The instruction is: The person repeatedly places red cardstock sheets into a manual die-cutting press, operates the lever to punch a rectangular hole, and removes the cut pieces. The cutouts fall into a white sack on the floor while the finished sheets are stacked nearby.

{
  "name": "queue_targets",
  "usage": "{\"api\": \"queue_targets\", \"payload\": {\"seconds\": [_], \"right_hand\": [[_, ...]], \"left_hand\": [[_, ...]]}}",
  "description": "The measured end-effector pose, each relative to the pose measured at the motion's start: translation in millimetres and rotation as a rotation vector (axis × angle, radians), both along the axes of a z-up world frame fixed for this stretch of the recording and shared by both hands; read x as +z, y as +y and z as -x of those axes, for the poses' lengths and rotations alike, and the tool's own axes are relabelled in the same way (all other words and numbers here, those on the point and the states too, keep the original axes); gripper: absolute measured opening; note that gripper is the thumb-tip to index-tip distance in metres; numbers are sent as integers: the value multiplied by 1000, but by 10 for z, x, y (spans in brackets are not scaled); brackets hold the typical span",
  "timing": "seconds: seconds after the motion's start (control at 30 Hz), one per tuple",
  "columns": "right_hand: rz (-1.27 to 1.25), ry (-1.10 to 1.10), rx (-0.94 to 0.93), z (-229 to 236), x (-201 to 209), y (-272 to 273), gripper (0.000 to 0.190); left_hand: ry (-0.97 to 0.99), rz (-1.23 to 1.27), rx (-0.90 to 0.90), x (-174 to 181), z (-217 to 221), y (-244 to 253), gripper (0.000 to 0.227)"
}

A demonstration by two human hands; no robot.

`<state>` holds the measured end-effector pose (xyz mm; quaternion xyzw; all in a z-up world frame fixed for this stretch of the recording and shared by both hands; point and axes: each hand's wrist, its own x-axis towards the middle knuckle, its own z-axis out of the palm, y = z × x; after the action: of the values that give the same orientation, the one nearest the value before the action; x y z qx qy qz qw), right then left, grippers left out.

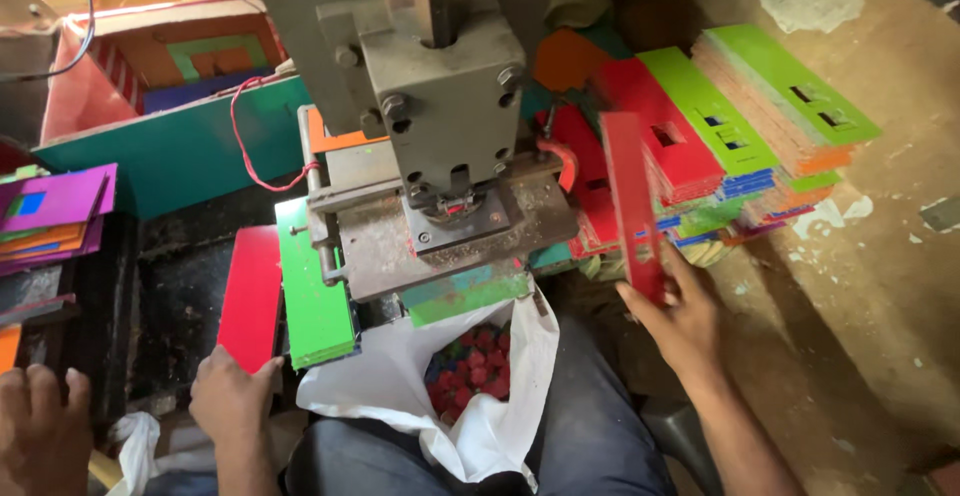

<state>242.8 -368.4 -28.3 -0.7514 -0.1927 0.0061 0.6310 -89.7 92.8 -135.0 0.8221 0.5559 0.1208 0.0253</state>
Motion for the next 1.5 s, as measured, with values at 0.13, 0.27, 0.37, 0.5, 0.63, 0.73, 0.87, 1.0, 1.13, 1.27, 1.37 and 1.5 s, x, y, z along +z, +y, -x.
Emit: {"api": "queue_targets", "payload": {"seconds": [0.13,0.27,0.37,0.5,0.63,0.73,0.87,1.0,1.13,1.27,1.37,1.5], "right_hand": [[-32,-6,35,-341,124,482,62],[355,-74,-92,-628,128,754,51],[781,-326,-245,-880,-9,912,52],[1060,-413,-280,-1086,-420,975,26],[1144,-429,-245,-1180,-708,976,25],[1196,-486,-228,-1174,-586,947,22],[793,-619,-254,-901,34,935,26],[336,-595,-71,-143,609,968,28],[200,-805,159,509,930,1286,25],[257,-781,328,720,1027,1535,32],[319,-811,382,716,966,1659,34],[393,-866,392,681,808,1749,31]], "left_hand": [[-57,-7,-40,83,92,41,70],[-184,-5,-39,222,182,66,71],[-326,71,40,415,203,13,77],[-598,214,82,839,301,-219,65],[-743,177,26,1310,499,-593,55],[-851,176,-295,1687,649,-728,60],[-861,226,-580,1999,587,-744,60],[-742,285,-608,2059,460,-744,58],[-682,538,-534,2040,261,-666,73],[-664,437,-676,2003,112,-569,53],[-638,400,-761,1988,-6,-490,53],[-646,398,-825,1992,-167,-360,51]]}}
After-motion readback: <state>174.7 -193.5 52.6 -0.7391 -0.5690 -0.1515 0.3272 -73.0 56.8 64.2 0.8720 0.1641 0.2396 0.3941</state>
